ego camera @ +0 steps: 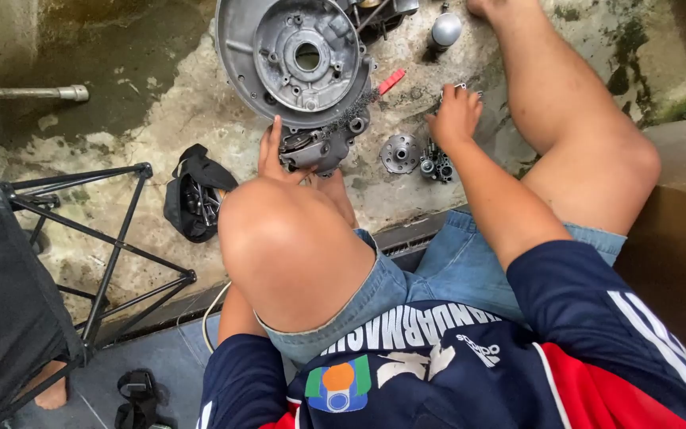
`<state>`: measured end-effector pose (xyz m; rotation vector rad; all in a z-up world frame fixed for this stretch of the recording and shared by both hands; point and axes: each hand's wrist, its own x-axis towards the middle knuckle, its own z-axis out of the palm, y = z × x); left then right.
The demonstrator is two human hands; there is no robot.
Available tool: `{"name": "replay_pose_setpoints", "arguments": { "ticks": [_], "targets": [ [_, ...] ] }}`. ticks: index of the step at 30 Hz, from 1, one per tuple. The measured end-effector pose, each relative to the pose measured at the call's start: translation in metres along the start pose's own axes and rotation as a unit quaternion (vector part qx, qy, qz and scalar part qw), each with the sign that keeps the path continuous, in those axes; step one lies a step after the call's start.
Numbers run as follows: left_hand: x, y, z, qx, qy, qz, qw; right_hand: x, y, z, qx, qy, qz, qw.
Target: The person sits on the floor and uses a small metal tool to clean or scrape the surface of a mechanical part. They rotate the part to access different areas and continue the cleaning process.
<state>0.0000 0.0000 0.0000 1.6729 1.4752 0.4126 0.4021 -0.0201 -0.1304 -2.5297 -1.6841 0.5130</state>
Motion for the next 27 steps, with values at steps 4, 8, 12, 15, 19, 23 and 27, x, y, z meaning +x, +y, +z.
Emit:
{"name": "replay_pose_setpoints", "arguments": {
  "ticks": [4,8,12,15,19,23,27],
  "targets": [
    [-0.004,0.036,-0.009,-0.086,-0.009,-0.068,0.994,-0.006,-0.081,-0.072,0.111,0.056,-0.153,0.98],
    [-0.003,0.028,-0.009,-0.092,-0.032,-0.052,0.994,0.006,-0.096,-0.044,0.082,0.095,-0.301,0.945],
    [-0.001,0.023,-0.013,-0.077,-0.052,-0.03,0.995,0.004,-0.081,-0.032,0.158,0.14,-0.304,0.929],
    [0.002,0.018,-0.01,-0.069,-0.049,-0.011,0.996,-0.01,-0.05,-0.043,0.255,0.198,-0.226,0.919],
    [0.0,0.014,-0.002,-0.07,-0.04,0.009,0.997,-0.015,-0.02,-0.037,0.265,0.142,-0.061,0.952],
    [0.001,0.011,0.0,-0.064,-0.016,0.058,0.996,-0.014,-0.022,-0.029,0.146,-0.117,0.072,0.98],
    [-0.002,0.003,-0.004,-0.053,0.011,0.097,0.994,-0.025,-0.037,-0.027,0.179,-0.215,0.182,0.943]
  ]
}}
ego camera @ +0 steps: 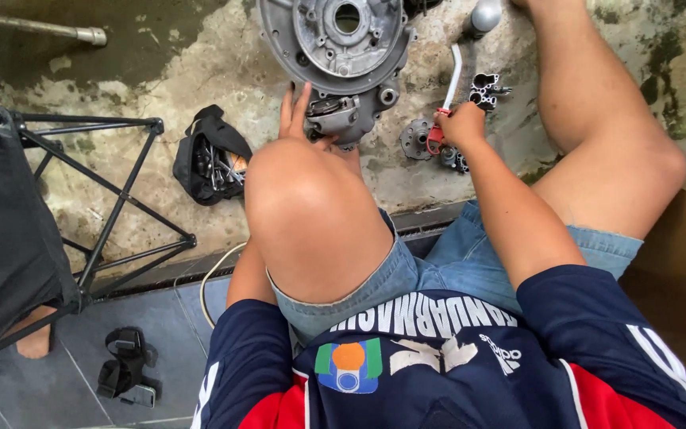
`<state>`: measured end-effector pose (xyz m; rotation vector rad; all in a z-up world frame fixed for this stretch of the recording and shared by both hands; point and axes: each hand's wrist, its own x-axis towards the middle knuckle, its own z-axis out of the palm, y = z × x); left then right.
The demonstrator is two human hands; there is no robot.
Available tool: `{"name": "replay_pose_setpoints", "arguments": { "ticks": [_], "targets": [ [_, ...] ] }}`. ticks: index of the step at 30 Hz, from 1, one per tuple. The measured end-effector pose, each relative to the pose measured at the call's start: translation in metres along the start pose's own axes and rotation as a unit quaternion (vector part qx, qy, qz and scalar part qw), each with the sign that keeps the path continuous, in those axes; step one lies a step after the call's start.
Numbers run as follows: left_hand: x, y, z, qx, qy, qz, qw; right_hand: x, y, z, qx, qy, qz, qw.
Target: The person sits on the floor and uses a small metal tool to clean or scrape the surface of a mechanical part. They rotate the part to access different areas and continue the cleaning process.
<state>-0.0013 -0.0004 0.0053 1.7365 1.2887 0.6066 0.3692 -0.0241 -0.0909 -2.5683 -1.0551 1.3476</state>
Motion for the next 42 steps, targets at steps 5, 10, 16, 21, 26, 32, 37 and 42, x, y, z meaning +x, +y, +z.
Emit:
{"name": "replay_pose_setpoints", "arguments": {
  "ticks": [5,10,16,21,26,32,37,42],
  "targets": [
    [-0.004,0.019,-0.006,0.073,0.036,0.067,0.994,-0.027,-0.02,-0.019,-0.134,0.024,-0.06,0.989],
    [0.016,0.008,-0.008,0.166,-0.001,0.15,0.975,-0.082,-0.068,-0.013,-0.073,0.17,-0.403,0.897],
    [0.006,-0.032,0.022,0.009,0.076,0.054,0.996,-0.136,-0.139,0.028,-0.21,0.162,-0.679,0.685],
    [0.008,-0.046,0.031,-0.106,0.03,-0.029,0.993,-0.126,-0.159,0.041,-0.275,0.197,-0.671,0.66],
    [0.005,-0.015,0.021,-0.162,0.008,-0.091,0.983,-0.124,-0.153,0.04,-0.257,0.192,-0.681,0.659],
    [0.004,-0.029,0.03,-0.189,0.011,-0.094,0.977,-0.119,-0.152,0.04,-0.295,0.177,-0.667,0.661],
    [0.006,-0.027,0.034,-0.183,0.047,-0.092,0.978,-0.123,-0.147,0.037,-0.254,0.171,-0.677,0.669],
    [0.005,-0.024,0.032,-0.2,0.03,-0.104,0.974,-0.118,-0.146,0.038,-0.25,0.158,-0.68,0.671]
  ]
}}
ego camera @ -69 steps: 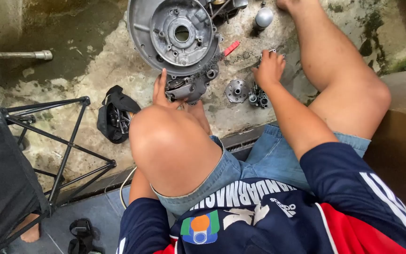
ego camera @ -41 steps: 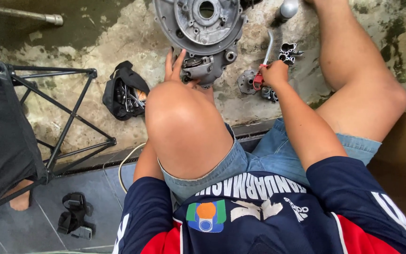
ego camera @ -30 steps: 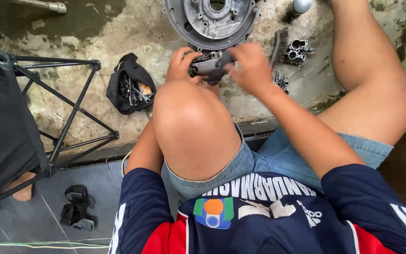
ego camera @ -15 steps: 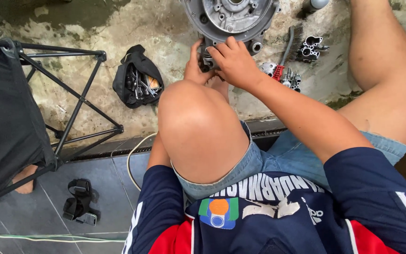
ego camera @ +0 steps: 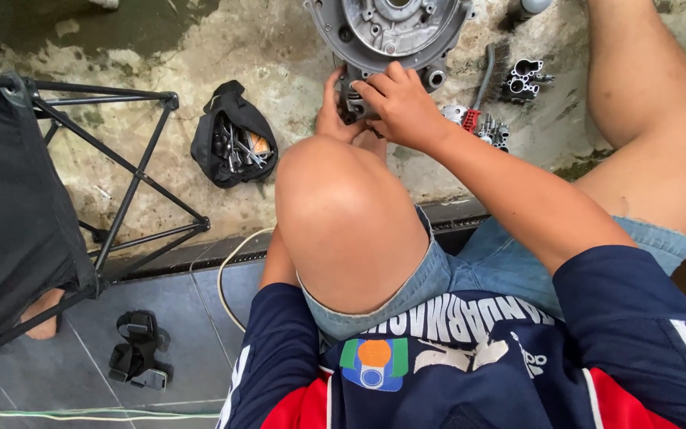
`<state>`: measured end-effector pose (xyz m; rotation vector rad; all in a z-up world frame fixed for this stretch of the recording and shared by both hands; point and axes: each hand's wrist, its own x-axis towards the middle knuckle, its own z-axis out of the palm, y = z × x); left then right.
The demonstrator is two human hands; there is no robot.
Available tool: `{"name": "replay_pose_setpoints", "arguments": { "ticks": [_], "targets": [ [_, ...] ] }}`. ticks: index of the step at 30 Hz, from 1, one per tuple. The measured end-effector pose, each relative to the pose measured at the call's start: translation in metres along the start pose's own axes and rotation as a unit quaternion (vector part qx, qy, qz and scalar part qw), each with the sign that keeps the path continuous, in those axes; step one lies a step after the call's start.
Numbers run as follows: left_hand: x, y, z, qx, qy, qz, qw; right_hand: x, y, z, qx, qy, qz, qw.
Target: The person sits on the floor and uses a small metal tool to clean or scrape the surface of a mechanical part. They rotate the part to access different areas and continue the cleaning process.
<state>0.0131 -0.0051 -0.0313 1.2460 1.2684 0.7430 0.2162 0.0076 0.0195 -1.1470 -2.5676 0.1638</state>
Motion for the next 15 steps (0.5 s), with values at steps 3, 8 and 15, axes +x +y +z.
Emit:
{"name": "replay_pose_setpoints", "arguments": {
  "ticks": [3,8,15],
  "targets": [
    [0.001,-0.006,0.002,0.004,0.012,-0.003,1.0,0.002,0.002,-0.003,-0.047,0.009,-0.012,0.999],
    [0.001,-0.002,0.004,-0.056,-0.007,0.005,0.998,0.004,0.001,-0.005,-0.036,-0.017,-0.012,0.999],
    [0.008,-0.046,0.014,-0.087,-0.019,-0.008,0.996,0.051,-0.044,-0.096,0.036,0.17,-0.068,0.982]
  ]
}}
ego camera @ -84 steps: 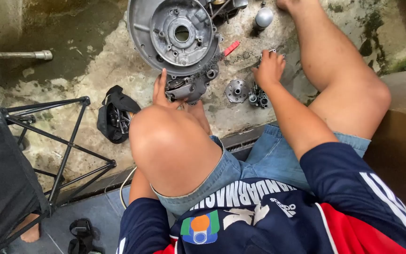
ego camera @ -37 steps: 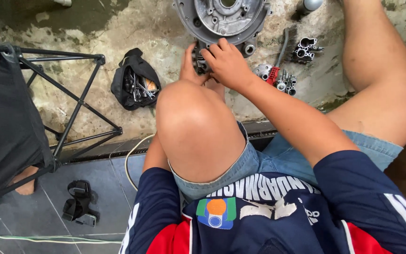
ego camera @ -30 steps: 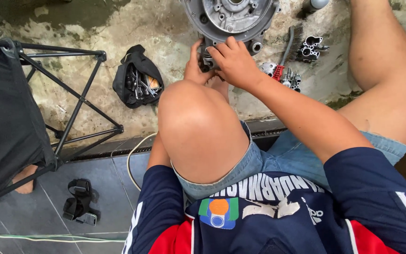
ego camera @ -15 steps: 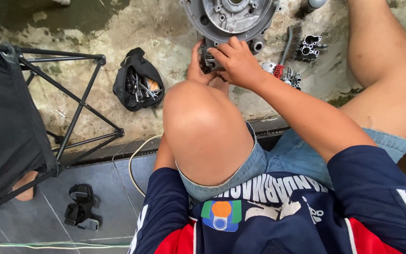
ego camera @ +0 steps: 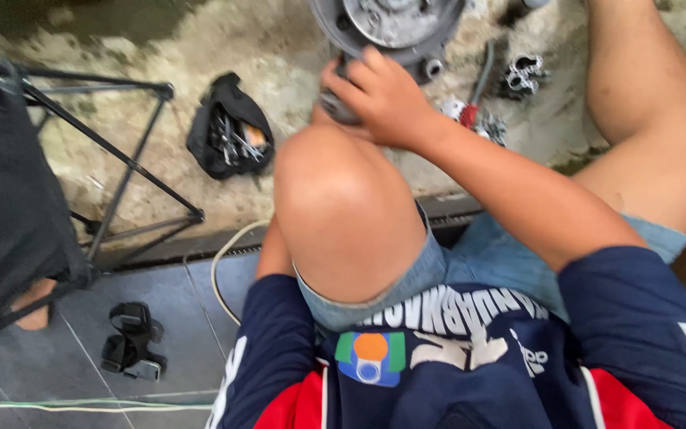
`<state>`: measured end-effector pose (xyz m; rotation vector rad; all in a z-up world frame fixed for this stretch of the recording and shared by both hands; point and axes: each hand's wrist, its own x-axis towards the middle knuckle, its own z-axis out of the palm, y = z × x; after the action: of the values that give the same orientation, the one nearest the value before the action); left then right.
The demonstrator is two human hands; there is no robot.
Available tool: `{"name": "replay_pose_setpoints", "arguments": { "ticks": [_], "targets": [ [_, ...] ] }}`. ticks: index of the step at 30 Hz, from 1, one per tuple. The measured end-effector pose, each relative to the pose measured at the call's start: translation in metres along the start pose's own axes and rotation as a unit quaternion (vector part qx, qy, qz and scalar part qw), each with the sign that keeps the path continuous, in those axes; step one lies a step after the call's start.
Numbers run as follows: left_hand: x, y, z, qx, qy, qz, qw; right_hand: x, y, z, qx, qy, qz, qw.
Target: The person sits on the floor and uses a small metal tool to clean or scrape the surface of a mechanical part. They rotate the part to access different areas and continue the cleaning process.
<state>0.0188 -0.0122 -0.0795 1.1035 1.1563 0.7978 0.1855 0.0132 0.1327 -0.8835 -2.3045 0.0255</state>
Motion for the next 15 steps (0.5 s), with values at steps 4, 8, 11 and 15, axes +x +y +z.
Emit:
{"name": "replay_pose_setpoints", "arguments": {
  "ticks": [4,8,11,15],
  "targets": [
    [0.021,-0.034,-0.021,0.034,-0.017,0.045,0.998,0.0,0.032,0.024,-0.009,-0.102,0.041,0.994],
    [0.012,0.0,-0.021,0.012,-0.033,0.079,0.996,-0.024,0.058,-0.006,0.238,-0.021,0.311,0.92],
    [0.003,0.027,-0.017,-0.006,-0.041,0.076,0.996,-0.06,0.081,-0.022,0.347,0.06,0.353,0.867],
    [-0.003,0.035,-0.019,0.036,-0.038,0.088,0.995,-0.093,0.075,-0.045,0.608,0.182,0.503,0.586]
  ]
}}
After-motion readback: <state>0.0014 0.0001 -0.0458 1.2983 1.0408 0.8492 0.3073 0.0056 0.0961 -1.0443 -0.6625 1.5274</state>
